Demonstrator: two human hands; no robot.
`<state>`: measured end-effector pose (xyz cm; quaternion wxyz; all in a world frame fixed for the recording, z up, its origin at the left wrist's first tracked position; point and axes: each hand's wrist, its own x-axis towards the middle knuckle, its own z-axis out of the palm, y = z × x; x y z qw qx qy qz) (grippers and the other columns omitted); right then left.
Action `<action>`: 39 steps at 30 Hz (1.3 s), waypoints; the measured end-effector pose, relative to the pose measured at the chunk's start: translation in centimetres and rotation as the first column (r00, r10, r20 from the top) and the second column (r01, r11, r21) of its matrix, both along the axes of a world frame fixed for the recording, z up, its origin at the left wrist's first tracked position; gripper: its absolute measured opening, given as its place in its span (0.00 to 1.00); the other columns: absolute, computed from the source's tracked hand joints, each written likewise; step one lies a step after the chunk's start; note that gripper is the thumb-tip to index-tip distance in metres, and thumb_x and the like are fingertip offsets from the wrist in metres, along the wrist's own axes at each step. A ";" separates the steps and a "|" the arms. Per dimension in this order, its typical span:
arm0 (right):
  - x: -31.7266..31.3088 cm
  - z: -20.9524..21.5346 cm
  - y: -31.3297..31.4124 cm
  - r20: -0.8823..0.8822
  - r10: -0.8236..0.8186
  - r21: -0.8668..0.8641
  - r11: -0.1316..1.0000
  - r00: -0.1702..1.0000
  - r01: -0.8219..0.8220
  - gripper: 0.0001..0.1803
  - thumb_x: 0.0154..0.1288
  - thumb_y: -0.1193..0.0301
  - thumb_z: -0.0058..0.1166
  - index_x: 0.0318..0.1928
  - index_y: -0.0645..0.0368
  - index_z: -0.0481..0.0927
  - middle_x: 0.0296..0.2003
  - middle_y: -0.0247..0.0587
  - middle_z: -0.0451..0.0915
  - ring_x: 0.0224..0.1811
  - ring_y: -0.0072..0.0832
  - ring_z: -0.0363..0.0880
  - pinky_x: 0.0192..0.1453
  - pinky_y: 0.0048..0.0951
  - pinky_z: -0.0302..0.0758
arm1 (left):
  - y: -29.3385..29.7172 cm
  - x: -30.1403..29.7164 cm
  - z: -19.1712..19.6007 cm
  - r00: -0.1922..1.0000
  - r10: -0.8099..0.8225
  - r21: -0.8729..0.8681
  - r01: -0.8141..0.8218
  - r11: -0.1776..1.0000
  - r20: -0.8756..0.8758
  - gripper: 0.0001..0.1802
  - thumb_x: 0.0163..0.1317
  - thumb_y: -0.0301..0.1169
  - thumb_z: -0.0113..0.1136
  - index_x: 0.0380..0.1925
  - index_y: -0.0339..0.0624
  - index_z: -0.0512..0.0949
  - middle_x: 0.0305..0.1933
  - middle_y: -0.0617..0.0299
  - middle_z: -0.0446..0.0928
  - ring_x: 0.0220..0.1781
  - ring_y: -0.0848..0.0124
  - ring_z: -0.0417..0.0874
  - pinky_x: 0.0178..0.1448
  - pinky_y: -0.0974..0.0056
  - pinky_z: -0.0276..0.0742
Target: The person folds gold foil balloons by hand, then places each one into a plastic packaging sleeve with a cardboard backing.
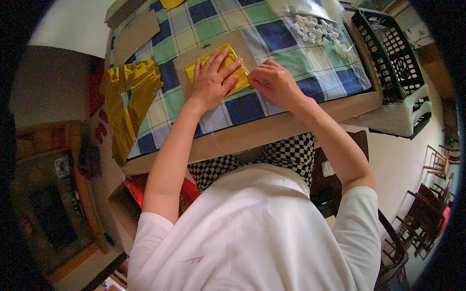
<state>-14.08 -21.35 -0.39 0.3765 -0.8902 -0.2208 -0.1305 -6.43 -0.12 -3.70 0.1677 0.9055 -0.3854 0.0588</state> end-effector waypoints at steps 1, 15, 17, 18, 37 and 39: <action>0.0 -0.1 0.2 -0.020 -0.050 0.022 0.999 0.999 0.050 0.05 0.55 0.79 0.61 0.34 0.61 0.80 0.33 0.39 0.82 0.38 0.35 0.78 0.44 0.32 0.77 | 0.0 0.0 -0.1 1.000 -0.002 0.001 0.002 1.000 0.001 0.24 0.68 0.53 0.48 0.64 0.78 0.67 0.75 0.63 0.57 0.78 0.63 0.51 0.76 0.37 0.35; 0.4 -0.6 1.6 -0.126 -0.136 0.140 0.978 0.983 0.154 0.06 0.54 0.78 0.59 0.34 0.61 0.77 0.30 0.39 0.79 0.36 0.39 0.76 0.43 0.34 0.75 | 0.1 0.6 1.1 0.982 -0.026 -0.076 0.012 0.997 -0.187 0.27 0.69 0.62 0.36 0.62 0.74 0.72 0.74 0.59 0.59 0.77 0.60 0.52 0.76 0.37 0.33; 0.4 -1.2 1.8 -0.053 -0.178 0.077 0.980 0.983 0.181 0.07 0.56 0.78 0.61 0.35 0.61 0.77 0.30 0.40 0.77 0.36 0.33 0.76 0.41 0.30 0.75 | 0.0 0.6 1.2 0.981 -0.033 -0.055 0.023 0.998 -0.189 0.29 0.67 0.63 0.37 0.63 0.74 0.71 0.74 0.59 0.58 0.78 0.59 0.52 0.76 0.37 0.32; 0.4 -1.3 1.9 -0.054 -0.179 0.076 0.980 0.982 0.183 0.07 0.56 0.78 0.61 0.35 0.61 0.77 0.30 0.40 0.77 0.36 0.33 0.76 0.41 0.30 0.75 | 0.0 0.6 1.1 0.986 -0.031 -0.030 0.026 0.999 -0.164 0.30 0.66 0.65 0.38 0.63 0.74 0.70 0.74 0.59 0.57 0.78 0.60 0.51 0.76 0.37 0.31; 1.1 -2.5 1.9 -0.018 -0.302 0.154 0.941 0.953 0.301 0.08 0.60 0.78 0.57 0.41 0.60 0.76 0.35 0.42 0.75 0.35 0.34 0.77 0.38 0.31 0.74 | -0.2 0.1 0.6 0.996 -0.012 0.020 0.013 1.000 -0.094 0.33 0.59 0.58 0.54 0.66 0.78 0.65 0.76 0.61 0.53 0.79 0.61 0.47 0.77 0.37 0.30; 1.1 -2.3 1.8 0.057 -0.334 0.105 0.939 0.941 0.327 0.09 0.60 0.78 0.57 0.42 0.59 0.76 0.36 0.43 0.75 0.37 0.36 0.77 0.40 0.32 0.74 | -0.1 0.1 0.5 0.997 -0.003 0.033 0.005 0.999 -0.073 0.32 0.60 0.58 0.54 0.66 0.79 0.64 0.76 0.61 0.53 0.79 0.61 0.48 0.76 0.37 0.32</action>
